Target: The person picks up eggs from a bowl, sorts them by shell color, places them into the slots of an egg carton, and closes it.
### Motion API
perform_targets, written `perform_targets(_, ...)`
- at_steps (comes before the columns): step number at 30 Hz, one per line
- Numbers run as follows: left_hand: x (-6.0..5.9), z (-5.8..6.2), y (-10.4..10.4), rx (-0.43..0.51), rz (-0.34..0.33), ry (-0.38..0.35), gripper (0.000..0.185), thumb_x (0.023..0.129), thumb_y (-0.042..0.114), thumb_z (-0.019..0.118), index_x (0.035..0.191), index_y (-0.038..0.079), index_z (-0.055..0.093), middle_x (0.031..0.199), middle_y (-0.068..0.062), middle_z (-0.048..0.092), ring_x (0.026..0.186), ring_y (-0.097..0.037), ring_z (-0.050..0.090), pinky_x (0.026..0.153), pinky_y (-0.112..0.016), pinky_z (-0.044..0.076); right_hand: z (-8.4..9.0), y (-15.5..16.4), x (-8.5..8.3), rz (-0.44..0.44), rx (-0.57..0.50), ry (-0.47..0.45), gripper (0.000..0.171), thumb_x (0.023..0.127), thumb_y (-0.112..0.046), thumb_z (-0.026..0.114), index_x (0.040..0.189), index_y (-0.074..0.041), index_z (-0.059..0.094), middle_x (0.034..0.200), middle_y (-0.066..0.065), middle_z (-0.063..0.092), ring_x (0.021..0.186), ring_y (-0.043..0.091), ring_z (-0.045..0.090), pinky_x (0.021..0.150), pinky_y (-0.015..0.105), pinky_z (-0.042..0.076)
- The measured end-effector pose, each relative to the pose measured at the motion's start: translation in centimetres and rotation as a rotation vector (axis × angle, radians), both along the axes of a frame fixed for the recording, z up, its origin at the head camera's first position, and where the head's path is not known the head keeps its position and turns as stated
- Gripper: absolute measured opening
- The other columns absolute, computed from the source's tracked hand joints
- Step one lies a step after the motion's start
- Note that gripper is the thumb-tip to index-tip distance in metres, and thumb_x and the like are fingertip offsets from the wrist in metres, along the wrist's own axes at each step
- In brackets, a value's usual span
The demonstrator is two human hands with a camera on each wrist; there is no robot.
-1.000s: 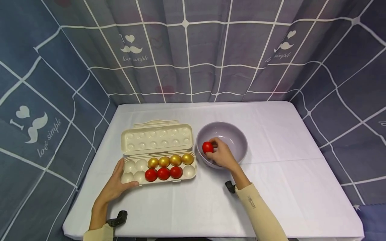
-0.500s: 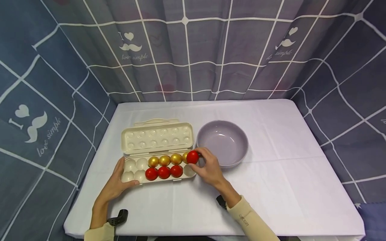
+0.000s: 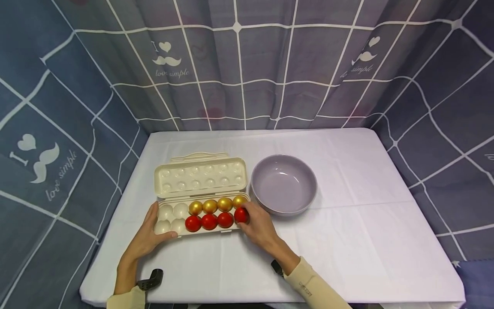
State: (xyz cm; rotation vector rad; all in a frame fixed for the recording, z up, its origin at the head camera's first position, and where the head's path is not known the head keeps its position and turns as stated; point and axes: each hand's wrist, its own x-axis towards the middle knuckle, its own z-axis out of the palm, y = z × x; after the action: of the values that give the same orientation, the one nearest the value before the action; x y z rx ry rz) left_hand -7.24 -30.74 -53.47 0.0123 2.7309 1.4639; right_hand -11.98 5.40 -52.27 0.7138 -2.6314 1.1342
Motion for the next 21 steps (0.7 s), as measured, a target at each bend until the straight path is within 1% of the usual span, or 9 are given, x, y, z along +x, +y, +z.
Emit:
perform_targets(4, 0.2, 0.3, 0.2, 0.003, -0.002, -0.002, 0.126, 0.072, 0.024, 0.089, 0.158, 0.004, 0.000, 0.163, -0.016, 0.002, 0.146, -0.038, 0.007, 0.110, -0.064, 0.014, 0.0, 0.0, -0.2, -0.004, 0.040, -0.013, 0.051, 0.067, -0.011, 0.092, 0.111, -0.005, 0.066, 0.106, 0.007, 0.068, 0.098, 0.025, 0.063, 0.084, 0.040, 0.051)
perform_targets(7, 0.2, 0.4, 0.2, 0.004, -0.002, -0.001, 0.126, 0.072, 0.024, 0.089, 0.158, 0.004, 0.000, 0.163, -0.016, 0.001, 0.146, -0.038, 0.007, 0.111, -0.064, 0.013, 0.1, 0.0, -0.3, 0.018, 0.077, -0.004, 0.049, 0.069, -0.014, 0.091, 0.111, -0.005, 0.067, 0.107, 0.008, 0.068, 0.100, 0.026, 0.064, 0.086, 0.041, 0.051)
perform_targets(12, 0.3, 0.3, -0.1, 0.014, -0.006, 0.004, 0.126, 0.072, 0.024, 0.090, 0.158, 0.004, -0.001, 0.163, -0.015, 0.002, 0.146, -0.037, 0.007, 0.111, -0.063, 0.013, 0.3, 0.1, -0.4, 0.065, 0.112, 0.034, 0.039, 0.073, -0.017, 0.089, 0.104, -0.007, 0.070, 0.102, 0.005, 0.069, 0.094, 0.022, 0.064, 0.082, 0.039, 0.052)
perform_targets(14, 0.2, 0.2, -0.1, 0.020, -0.008, 0.008, 0.126, 0.072, 0.023, 0.090, 0.158, 0.004, -0.001, 0.163, -0.015, 0.003, 0.146, -0.037, 0.008, 0.111, -0.062, 0.013, 0.2, 0.1, -0.4, 0.075, 0.100, 0.046, 0.035, 0.074, -0.018, 0.088, 0.102, -0.007, 0.070, 0.100, 0.003, 0.069, 0.092, 0.019, 0.063, 0.080, 0.037, 0.051)
perform_targets(16, 0.2, 0.2, -0.1, 0.024, -0.006, 0.010, 0.126, 0.072, 0.023, 0.090, 0.158, 0.004, -0.001, 0.163, -0.015, 0.003, 0.146, -0.037, 0.008, 0.111, -0.063, 0.013, 0.1, 0.1, -0.5, 0.077, 0.059, 0.056, 0.031, 0.076, -0.016, 0.086, 0.102, -0.006, 0.071, 0.099, 0.003, 0.070, 0.090, 0.017, 0.063, 0.078, 0.036, 0.051)
perform_targets(17, 0.2, 0.2, -0.1, 0.026, -0.005, 0.009, 0.126, 0.072, 0.023, 0.090, 0.158, 0.004, -0.001, 0.163, -0.015, 0.003, 0.146, -0.037, 0.008, 0.111, -0.063, 0.013, 0.1, 0.1, -0.6, 0.078, 0.021, 0.066, 0.028, 0.078, -0.015, 0.085, 0.102, -0.006, 0.071, 0.097, 0.003, 0.070, 0.088, 0.017, 0.063, 0.077, 0.036, 0.051)
perform_targets(19, 0.2, 0.2, 0.0, 0.024, -0.002, 0.007, 0.126, 0.072, 0.023, 0.090, 0.158, 0.004, -0.001, 0.163, -0.015, 0.001, 0.146, -0.037, 0.006, 0.111, -0.063, 0.012, 0.3, 0.1, -1.0, 0.081, -0.076, 0.095, 0.022, 0.082, -0.011, 0.081, 0.101, -0.004, 0.072, 0.095, 0.004, 0.069, 0.085, 0.016, 0.062, 0.073, 0.035, 0.052)
perform_targets(21, 0.1, 0.1, 0.1, 0.025, -0.004, 0.004, 0.126, 0.072, 0.023, 0.090, 0.158, 0.004, -0.001, 0.163, -0.015, 0.000, 0.147, -0.036, 0.004, 0.111, -0.063, 0.011, 0.8, 0.0, -1.6, 0.077, -0.180, 0.135, 0.017, 0.085, -0.007, 0.076, 0.100, -0.001, 0.072, 0.094, 0.007, 0.070, 0.084, 0.018, 0.063, 0.073, 0.036, 0.052)
